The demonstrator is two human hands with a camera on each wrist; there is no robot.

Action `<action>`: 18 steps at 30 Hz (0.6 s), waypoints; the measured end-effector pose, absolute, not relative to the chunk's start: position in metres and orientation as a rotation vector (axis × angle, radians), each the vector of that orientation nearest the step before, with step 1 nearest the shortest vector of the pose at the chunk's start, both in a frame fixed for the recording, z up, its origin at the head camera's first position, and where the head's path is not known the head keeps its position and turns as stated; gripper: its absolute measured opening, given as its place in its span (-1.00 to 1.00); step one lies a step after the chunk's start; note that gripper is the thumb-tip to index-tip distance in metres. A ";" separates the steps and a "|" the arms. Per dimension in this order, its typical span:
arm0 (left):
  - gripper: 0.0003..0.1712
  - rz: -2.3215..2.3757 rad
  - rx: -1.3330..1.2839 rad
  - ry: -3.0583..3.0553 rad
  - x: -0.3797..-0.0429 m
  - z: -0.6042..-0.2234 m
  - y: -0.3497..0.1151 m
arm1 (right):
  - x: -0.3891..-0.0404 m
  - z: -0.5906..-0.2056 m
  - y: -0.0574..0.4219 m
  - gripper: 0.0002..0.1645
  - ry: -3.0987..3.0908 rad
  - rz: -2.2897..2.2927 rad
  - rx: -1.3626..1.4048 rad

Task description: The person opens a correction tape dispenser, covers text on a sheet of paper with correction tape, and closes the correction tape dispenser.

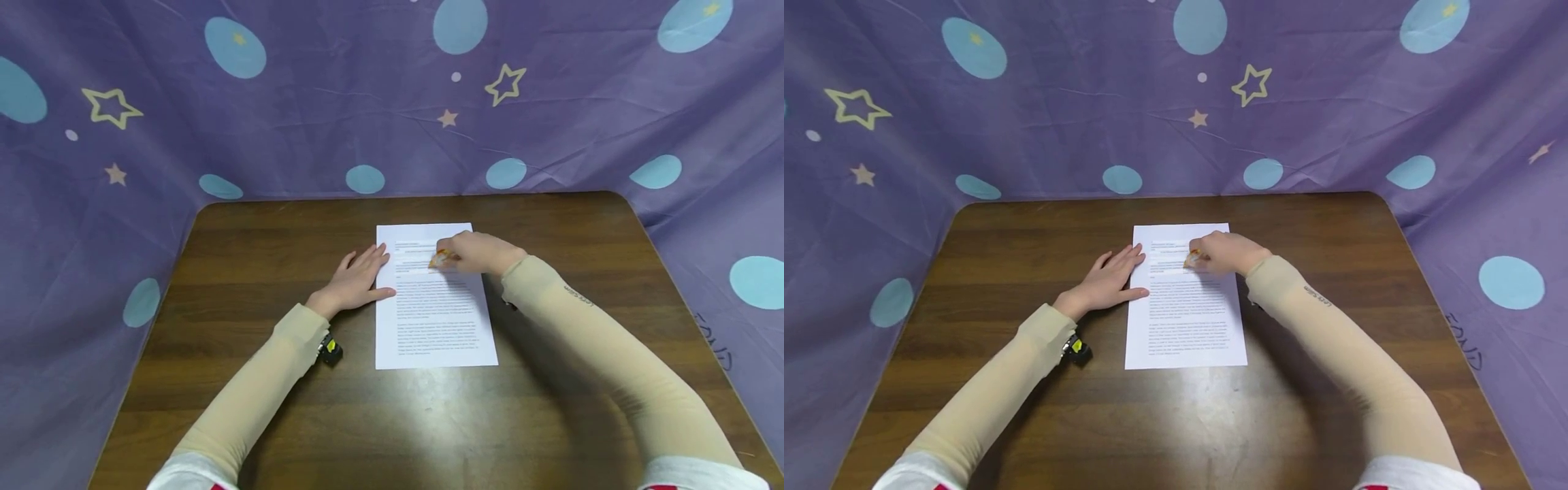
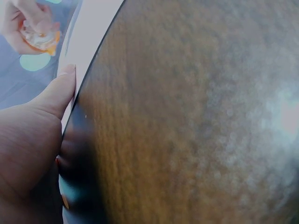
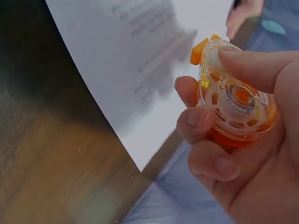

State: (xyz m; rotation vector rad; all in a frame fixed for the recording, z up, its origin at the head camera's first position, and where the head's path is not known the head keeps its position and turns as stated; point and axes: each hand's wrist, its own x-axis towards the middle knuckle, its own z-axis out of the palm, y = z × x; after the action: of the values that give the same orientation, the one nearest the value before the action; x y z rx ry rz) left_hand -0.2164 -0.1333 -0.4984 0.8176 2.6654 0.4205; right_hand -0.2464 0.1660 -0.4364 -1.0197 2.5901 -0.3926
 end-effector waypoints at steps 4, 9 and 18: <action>0.02 0.427 0.825 2.664 -0.216 -0.499 -0.133 | -0.249 -0.432 0.173 -0.82 2.599 -0.471 -0.970; 0.02 0.440 0.825 2.656 -0.217 -0.501 -0.133 | -0.249 -0.436 0.177 -0.84 2.589 -0.485 -0.980; 0.02 0.430 0.819 2.666 -0.215 -0.495 -0.132 | -0.244 -0.446 0.169 -0.90 2.591 -0.436 -1.104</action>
State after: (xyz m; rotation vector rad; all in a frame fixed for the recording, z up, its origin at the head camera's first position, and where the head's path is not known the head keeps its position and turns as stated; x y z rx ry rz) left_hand -0.2146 -0.1320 -0.4948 0.8188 2.6657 0.4303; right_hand -0.2439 0.1685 -0.4461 -1.1037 2.5909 -0.4363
